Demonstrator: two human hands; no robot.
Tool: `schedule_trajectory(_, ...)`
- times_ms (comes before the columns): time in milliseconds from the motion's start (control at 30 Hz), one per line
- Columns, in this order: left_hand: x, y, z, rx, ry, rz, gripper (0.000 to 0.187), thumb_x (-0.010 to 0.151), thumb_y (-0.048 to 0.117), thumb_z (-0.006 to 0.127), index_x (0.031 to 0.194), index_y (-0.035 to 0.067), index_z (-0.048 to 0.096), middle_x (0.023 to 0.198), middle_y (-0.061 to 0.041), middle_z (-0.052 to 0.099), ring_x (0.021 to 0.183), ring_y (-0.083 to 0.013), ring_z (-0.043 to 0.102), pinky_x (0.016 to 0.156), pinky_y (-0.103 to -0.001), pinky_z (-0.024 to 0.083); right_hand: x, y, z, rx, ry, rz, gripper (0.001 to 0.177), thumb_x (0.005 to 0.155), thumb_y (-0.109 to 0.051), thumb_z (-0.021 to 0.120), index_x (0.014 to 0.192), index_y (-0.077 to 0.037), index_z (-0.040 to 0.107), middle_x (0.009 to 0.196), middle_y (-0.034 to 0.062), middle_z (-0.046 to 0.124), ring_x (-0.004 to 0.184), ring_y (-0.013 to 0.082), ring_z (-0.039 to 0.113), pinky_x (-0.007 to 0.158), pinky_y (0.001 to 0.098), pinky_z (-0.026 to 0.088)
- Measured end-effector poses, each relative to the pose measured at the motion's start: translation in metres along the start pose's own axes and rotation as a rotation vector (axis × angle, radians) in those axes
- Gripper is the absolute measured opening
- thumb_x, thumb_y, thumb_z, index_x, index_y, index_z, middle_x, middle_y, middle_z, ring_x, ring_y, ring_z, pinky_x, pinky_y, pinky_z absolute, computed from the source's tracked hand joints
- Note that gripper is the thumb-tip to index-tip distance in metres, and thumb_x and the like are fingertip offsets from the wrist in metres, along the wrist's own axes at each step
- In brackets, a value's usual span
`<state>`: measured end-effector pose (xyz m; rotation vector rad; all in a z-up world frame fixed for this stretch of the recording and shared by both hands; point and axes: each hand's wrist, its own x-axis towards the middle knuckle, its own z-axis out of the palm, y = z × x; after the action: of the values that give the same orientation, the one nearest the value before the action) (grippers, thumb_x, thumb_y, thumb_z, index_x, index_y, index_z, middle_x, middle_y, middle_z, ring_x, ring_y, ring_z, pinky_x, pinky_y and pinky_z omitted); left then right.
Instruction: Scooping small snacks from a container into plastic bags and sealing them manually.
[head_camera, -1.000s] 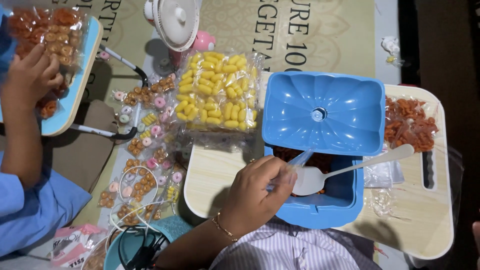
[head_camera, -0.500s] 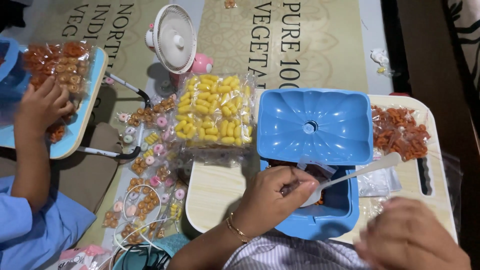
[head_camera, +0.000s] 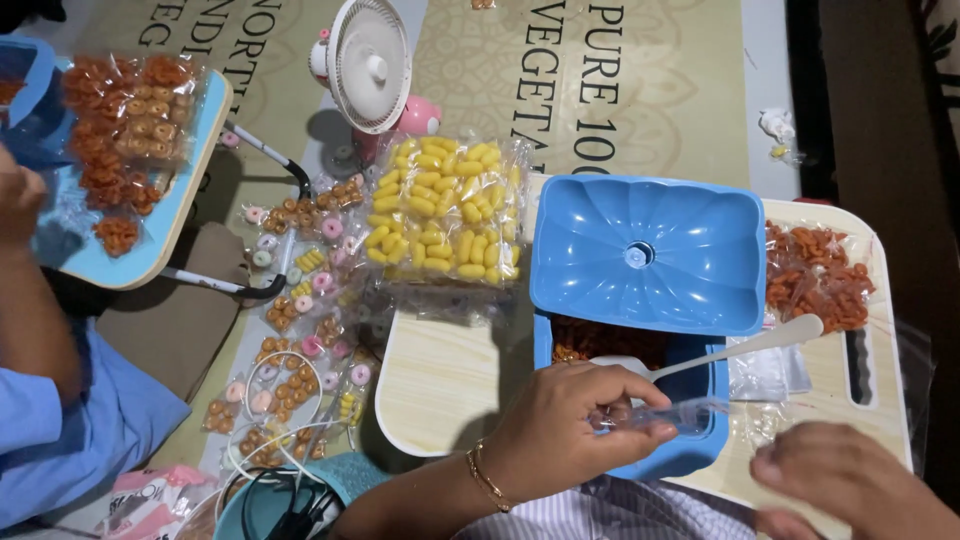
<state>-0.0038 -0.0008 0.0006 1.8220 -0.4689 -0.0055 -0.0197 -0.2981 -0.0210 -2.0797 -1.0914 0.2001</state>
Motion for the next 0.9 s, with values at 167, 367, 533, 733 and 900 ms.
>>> schedule_trajectory(167,-0.006,-0.002,0.008,0.101,-0.024,0.078,0.020,0.094,0.032,0.075,0.108,0.018,0.073,0.079,0.002,0.069,0.073,-0.0146,0.068,0.067,-0.031,0.054,0.057,-0.059,0.008,-0.312,0.429,0.301,0.024,0.080,-0.019,0.075,0.103,-0.011,0.079,0.096,0.0020,0.080,0.083,0.0146,0.075,0.080,0.0299,0.058)
schedule_trajectory(367,-0.007,-0.001,0.011,0.301,0.034,0.228,0.024,0.098,0.031,0.075,0.117,0.018,0.073,0.081,0.003,0.071,0.073,-0.0187,0.069,0.067,-0.035,0.052,0.056,-0.051,0.015,-0.222,0.456,0.389,0.017,0.079,-0.017,0.078,0.095,-0.010,0.080,0.092,0.0039,0.079,0.082,0.0168,0.073,0.080,0.0304,0.059)
schedule_trajectory(533,-0.007,-0.001,0.005,0.298,-0.067,0.201,0.039,0.096,0.043,0.068,0.127,0.018,0.069,0.082,-0.002,0.067,0.073,-0.0207,0.064,0.066,-0.036,0.050,0.055,-0.052,0.006,-0.175,0.436,0.310,0.011,0.082,-0.014,0.073,0.092,-0.011,0.078,0.091,0.0017,0.082,0.077,0.0142,0.076,0.074,0.0271,0.059)
schedule_trajectory(733,0.002,0.000,-0.003,0.005,0.068,0.216,0.010,0.095,0.017,0.076,0.100,0.009,0.078,0.095,-0.007,0.078,0.087,-0.0201,0.076,0.079,-0.033,0.054,0.041,-0.043,0.020,0.400,0.584,0.652,0.012,0.086,-0.008,0.068,0.090,0.000,0.076,0.103,0.0180,0.088,0.101,0.0266,0.085,0.081,0.0380,0.068)
schedule_trajectory(900,-0.001,-0.009,-0.002,-0.078,0.131,0.085,0.010,0.090,0.018,0.079,0.096,0.009,0.078,0.091,-0.006,0.078,0.084,-0.0177,0.074,0.074,-0.030,0.057,0.051,-0.053,0.021,0.447,0.695,0.619,0.014,0.088,-0.006,0.066,0.097,0.001,0.074,0.102,0.0215,0.083,0.102,0.0292,0.083,0.073,0.0354,0.069)
